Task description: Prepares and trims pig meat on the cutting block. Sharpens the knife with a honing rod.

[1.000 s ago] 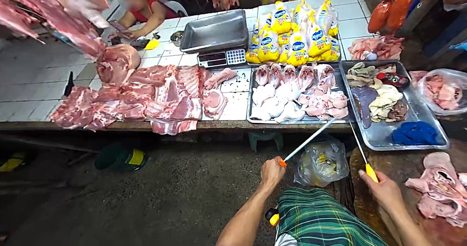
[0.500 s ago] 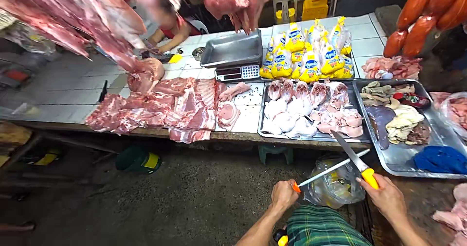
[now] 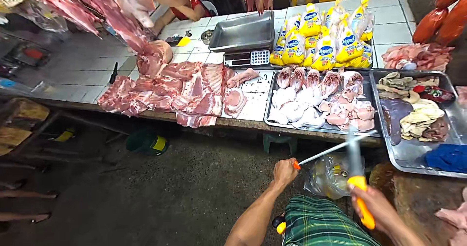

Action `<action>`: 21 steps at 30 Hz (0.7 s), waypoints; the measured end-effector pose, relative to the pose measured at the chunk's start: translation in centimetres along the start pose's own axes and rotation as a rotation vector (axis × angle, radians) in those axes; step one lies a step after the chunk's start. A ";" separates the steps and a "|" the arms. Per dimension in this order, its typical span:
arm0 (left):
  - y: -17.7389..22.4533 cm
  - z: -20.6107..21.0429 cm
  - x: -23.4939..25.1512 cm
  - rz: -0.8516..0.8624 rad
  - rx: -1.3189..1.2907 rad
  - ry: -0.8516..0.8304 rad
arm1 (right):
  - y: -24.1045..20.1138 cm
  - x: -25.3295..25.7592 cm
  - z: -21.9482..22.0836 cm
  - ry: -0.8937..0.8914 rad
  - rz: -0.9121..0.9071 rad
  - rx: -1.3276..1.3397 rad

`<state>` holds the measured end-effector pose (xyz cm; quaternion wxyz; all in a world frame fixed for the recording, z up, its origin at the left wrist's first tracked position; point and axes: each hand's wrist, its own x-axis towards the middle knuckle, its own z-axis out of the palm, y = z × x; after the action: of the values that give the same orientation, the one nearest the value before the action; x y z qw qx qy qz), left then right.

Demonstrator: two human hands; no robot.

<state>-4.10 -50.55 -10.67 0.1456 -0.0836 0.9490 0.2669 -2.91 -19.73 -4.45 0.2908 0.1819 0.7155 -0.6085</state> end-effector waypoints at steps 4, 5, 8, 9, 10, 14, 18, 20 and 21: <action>0.6 -0.4 -0.5 -0.193 0.060 -0.055 | 2.8 -0.7 -1.1 0.306 -0.181 -0.599; 0.8 -0.1 -0.6 -0.179 0.068 -0.064 | 1.6 -0.1 -1.4 0.365 -0.222 -0.652; 1.6 0.6 -1.0 -0.076 0.012 -0.057 | -3.4 1.6 -2.5 0.380 -0.284 -0.670; 1.6 0.5 -1.1 -0.067 -0.011 -0.050 | -3.8 2.0 -3.4 0.364 -0.300 -0.638; 1.2 0.0 -1.2 -0.082 -0.032 -0.034 | -3.3 2.2 -4.7 0.354 -0.298 -0.601; -2.8 -4.2 -1.0 -0.318 -0.100 0.149 | 2.2 -1.6 -10.0 0.489 -0.186 -0.500; -5.1 -10.4 3.2 -0.499 -0.022 0.330 | 6.9 -6.8 -10.7 0.590 -0.108 -0.321; -7.6 -11.6 7.7 -0.493 -0.003 0.382 | 8.3 -8.0 -10.3 0.602 -0.107 -0.246; -9.4 -11.8 9.9 -0.474 0.027 0.406 | 8.8 -8.5 -9.9 0.610 -0.110 -0.229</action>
<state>-13.95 -65.54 -8.78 0.0121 -0.3525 0.9161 0.1909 7.06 -7.58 -4.94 0.0484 0.2832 0.8421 -0.4564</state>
